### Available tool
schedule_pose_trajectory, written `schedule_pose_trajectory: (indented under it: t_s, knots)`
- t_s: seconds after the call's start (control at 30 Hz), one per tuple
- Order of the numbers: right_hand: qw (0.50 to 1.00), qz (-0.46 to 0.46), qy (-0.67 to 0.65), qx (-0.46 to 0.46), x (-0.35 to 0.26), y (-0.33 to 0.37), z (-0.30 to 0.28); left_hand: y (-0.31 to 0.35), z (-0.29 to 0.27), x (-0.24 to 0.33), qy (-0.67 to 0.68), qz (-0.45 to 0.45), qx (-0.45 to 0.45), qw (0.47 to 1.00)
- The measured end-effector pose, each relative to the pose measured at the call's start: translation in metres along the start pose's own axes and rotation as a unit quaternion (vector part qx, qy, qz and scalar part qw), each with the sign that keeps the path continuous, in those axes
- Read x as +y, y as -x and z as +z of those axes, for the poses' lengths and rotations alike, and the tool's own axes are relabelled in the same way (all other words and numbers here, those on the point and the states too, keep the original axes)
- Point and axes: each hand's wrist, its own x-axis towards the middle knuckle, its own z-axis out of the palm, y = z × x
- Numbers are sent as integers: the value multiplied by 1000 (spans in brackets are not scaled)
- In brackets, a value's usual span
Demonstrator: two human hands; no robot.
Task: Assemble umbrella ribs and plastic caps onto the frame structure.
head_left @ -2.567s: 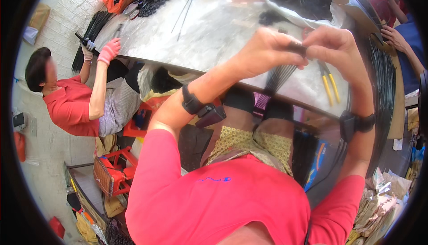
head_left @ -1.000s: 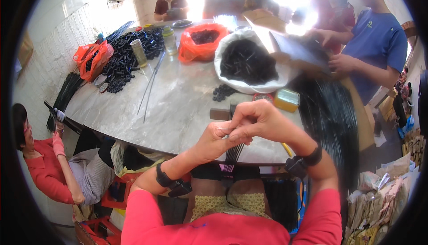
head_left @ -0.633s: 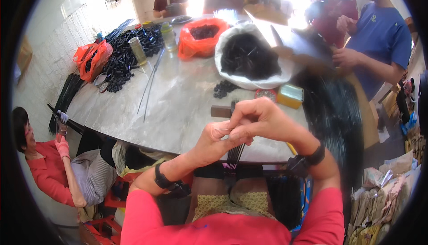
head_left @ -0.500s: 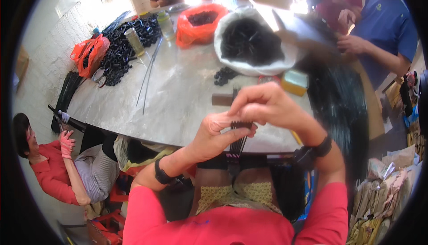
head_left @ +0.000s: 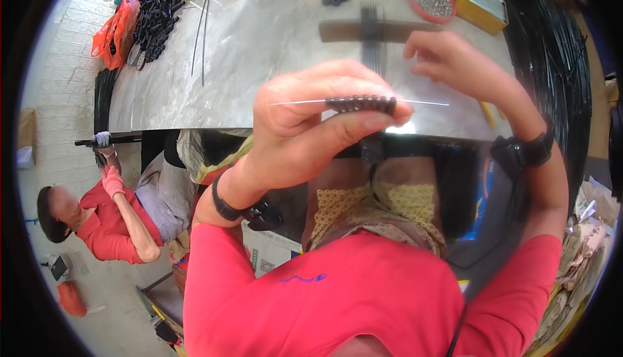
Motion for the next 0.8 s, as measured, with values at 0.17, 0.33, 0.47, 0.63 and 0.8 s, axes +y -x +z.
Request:
schedule_pose_trajectory:
  t_s: [0.17, 0.33, 0.47, 0.63, 0.8]
  knots:
    - [956, -173, 228, 65, 16, -13, 24, 3, 3, 1, -2, 22, 13, 1000]
    - [898, -190, 394, 39, 6, -30, 42, 8, -1, 4, -20, 42, -15, 999]
    - [863, -237, 445, 31, 0, -43, 45, 10, 2, 8, -23, 42, -32, 998]
    - [827, -268, 494, 30, -10, -54, 49, 10, 4, 2, -27, 73, -37, 996]
    - [818, -284, 499, 28, -8, -57, 49, 8, 7, 8, -34, 92, -56, 994]
